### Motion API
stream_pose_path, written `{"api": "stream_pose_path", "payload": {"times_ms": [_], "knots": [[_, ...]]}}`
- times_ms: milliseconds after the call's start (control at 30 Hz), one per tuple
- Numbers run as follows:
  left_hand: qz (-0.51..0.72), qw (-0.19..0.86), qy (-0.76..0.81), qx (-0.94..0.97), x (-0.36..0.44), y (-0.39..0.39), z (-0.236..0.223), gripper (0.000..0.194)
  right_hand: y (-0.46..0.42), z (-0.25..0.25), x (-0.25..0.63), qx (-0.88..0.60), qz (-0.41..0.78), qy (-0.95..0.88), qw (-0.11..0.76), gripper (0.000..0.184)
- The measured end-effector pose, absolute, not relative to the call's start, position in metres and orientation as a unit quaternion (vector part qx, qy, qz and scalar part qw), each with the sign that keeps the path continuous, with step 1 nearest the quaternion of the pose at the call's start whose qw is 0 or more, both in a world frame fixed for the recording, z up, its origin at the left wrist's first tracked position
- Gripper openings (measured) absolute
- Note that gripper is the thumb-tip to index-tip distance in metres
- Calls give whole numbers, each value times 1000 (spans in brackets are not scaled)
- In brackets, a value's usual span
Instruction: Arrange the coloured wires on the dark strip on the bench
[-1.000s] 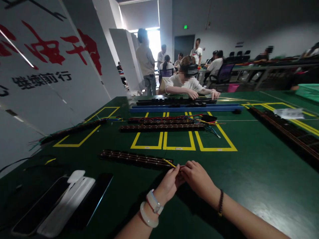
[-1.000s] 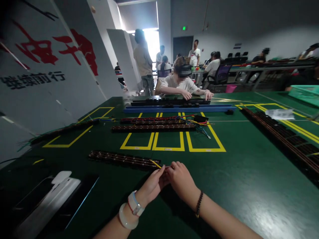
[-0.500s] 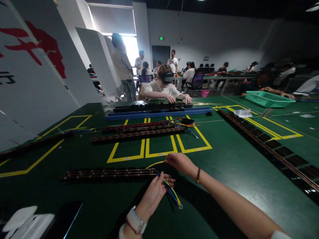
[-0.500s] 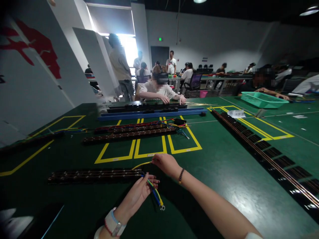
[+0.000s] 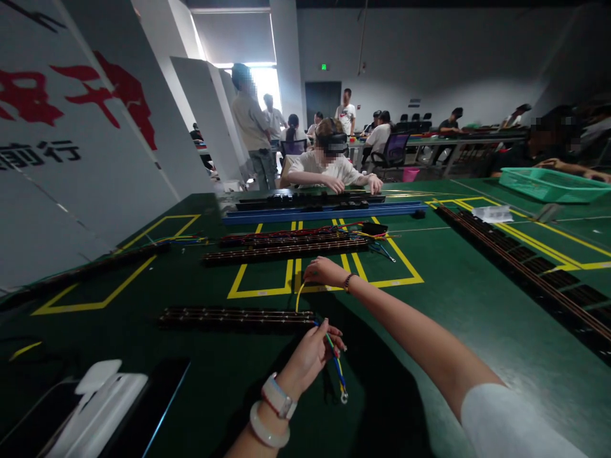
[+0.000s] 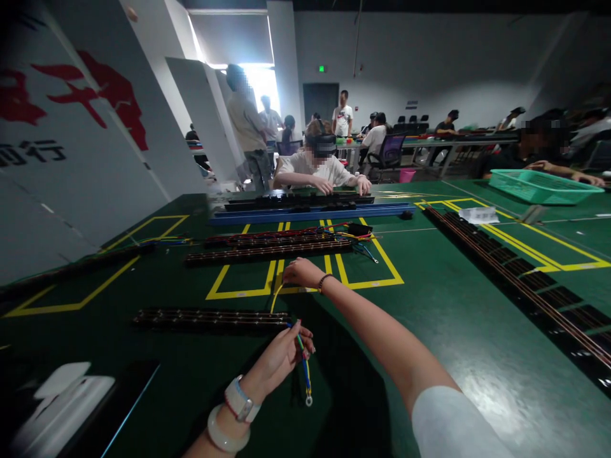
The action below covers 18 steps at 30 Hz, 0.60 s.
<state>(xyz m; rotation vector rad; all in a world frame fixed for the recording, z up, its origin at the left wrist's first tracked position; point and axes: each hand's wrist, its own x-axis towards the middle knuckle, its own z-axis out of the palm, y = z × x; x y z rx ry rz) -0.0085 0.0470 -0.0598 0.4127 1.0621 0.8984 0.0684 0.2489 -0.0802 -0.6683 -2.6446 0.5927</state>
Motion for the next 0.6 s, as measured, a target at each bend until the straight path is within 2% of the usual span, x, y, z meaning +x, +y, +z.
{"api": "stream_pose_path", "payload": {"times_ms": [100, 200, 333, 500, 600], "knots": [[417, 754, 475, 180, -9, 47, -59, 32, 247, -83, 73, -247, 217, -927, 182, 10], [428, 759, 466, 156, -9, 48, -60, 28, 231, -83, 93, -281, 226, -908, 214, 17], [426, 772, 448, 148, -8, 49, -62, 30, 184, -73, 129, -383, 280, -841, 261, 19], [447, 777, 423, 136, -8, 49, -58, 33, 109, -63, 158, -440, 355, -805, 179, 32], [436, 779, 426, 147, -9, 48, -57, 37, 79, -67, 160, -430, 355, -818, 142, 27]]}}
